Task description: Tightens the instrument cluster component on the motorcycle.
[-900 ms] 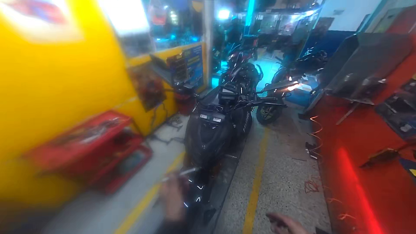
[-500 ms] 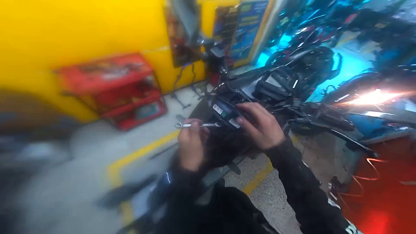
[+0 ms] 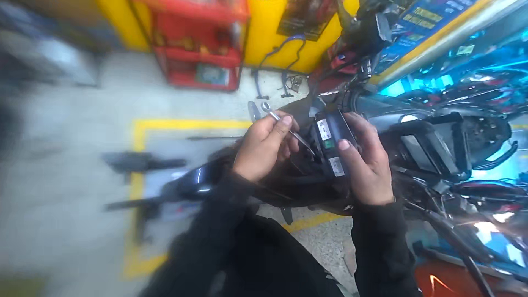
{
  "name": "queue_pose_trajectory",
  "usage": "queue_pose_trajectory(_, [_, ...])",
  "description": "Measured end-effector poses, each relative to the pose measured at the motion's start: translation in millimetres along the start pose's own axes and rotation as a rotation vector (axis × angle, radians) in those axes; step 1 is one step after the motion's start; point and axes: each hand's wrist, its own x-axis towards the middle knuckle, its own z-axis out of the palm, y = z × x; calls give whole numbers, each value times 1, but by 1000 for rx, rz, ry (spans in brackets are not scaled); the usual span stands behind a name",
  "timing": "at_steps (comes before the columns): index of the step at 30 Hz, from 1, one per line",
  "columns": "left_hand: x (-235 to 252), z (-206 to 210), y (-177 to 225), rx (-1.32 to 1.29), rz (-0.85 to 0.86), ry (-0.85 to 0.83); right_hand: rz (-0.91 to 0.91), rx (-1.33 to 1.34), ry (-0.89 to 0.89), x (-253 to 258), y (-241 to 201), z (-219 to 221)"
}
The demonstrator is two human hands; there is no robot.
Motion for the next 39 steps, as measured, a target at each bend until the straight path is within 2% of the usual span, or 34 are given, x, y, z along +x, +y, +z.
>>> queue_pose_trajectory(8, [12,-3,10,11,-12,-109,137,-45,25,2,-8,6])
queue_pose_trajectory(15, [-13,12,7,220,63,32,212,-60,61,-1,-18,8])
queue_pose_trajectory(34, [-20,16,-6,269,295,10,139,-103,53,-8,-19,6])
queue_pose_trajectory(39, [-16,13,-9,152,291,-36,118,-121,50,-7,-18,7])
